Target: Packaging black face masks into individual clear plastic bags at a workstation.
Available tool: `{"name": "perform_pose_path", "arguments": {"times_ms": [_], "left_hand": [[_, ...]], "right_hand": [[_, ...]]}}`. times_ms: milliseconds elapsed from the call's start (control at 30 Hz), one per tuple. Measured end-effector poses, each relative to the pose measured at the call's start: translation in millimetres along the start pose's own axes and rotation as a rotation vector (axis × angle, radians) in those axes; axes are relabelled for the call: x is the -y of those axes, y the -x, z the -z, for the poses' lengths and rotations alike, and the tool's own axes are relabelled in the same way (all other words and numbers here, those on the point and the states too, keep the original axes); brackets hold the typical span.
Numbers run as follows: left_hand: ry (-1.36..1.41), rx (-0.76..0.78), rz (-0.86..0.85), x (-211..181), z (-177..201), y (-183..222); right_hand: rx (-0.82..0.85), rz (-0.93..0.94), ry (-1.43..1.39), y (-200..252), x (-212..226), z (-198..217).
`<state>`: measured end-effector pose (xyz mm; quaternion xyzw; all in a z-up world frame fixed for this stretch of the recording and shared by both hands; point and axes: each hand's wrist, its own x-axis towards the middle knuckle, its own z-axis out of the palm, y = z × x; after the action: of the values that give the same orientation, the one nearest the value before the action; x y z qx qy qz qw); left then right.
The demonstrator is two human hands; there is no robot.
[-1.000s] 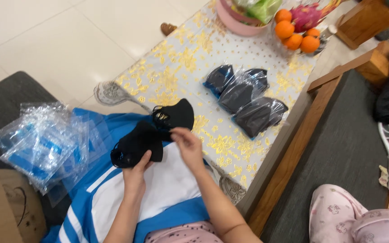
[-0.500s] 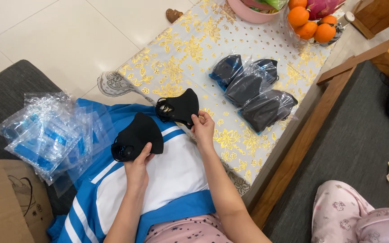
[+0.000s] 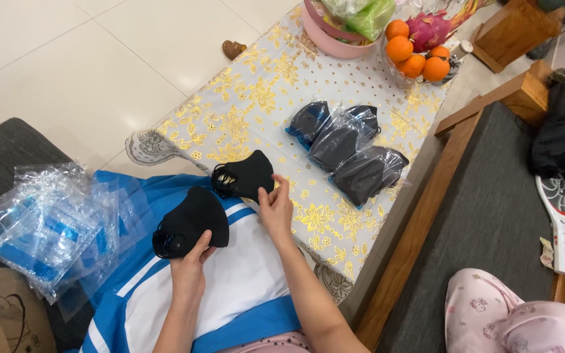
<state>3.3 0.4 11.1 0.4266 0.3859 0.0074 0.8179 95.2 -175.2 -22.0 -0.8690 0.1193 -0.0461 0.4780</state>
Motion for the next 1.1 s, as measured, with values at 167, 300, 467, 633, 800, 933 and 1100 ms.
{"name": "perform_pose_path", "arguments": {"times_ms": [167,300,467,633,800,933,1100], "left_hand": [[-0.020,0.060,0.000,3.1,-0.1,2.2],[-0.009,0.144,0.016,5.2,-0.6,4.7],[-0.053,0.178,0.056,-9.4,-6.4,13.0],[-0.038,0.158,0.090,-0.1,-2.4,8.0],[-0.109,0.140,0.005,6.4,1.8,2.5],[-0.166,0.154,-0.027,4.7,0.5,6.7],[-0.232,0.143,-0.011,4.2,-1.1,8.2]], "right_hand": [[0.222,0.025,-0.174,36.7,32.2,2.2],[0.453,0.111,-0.295,55.3,50.8,6.6],[0.444,0.159,-0.327,58.7,49.3,6.5],[0.477,0.137,-0.304,59.9,56.9,16.0],[0.454,0.173,-0.220,56.9,67.6,22.4],[0.400,0.303,-0.152,50.1,78.6,26.8],[0.295,0.557,-0.020,48.3,80.5,22.4]]}}
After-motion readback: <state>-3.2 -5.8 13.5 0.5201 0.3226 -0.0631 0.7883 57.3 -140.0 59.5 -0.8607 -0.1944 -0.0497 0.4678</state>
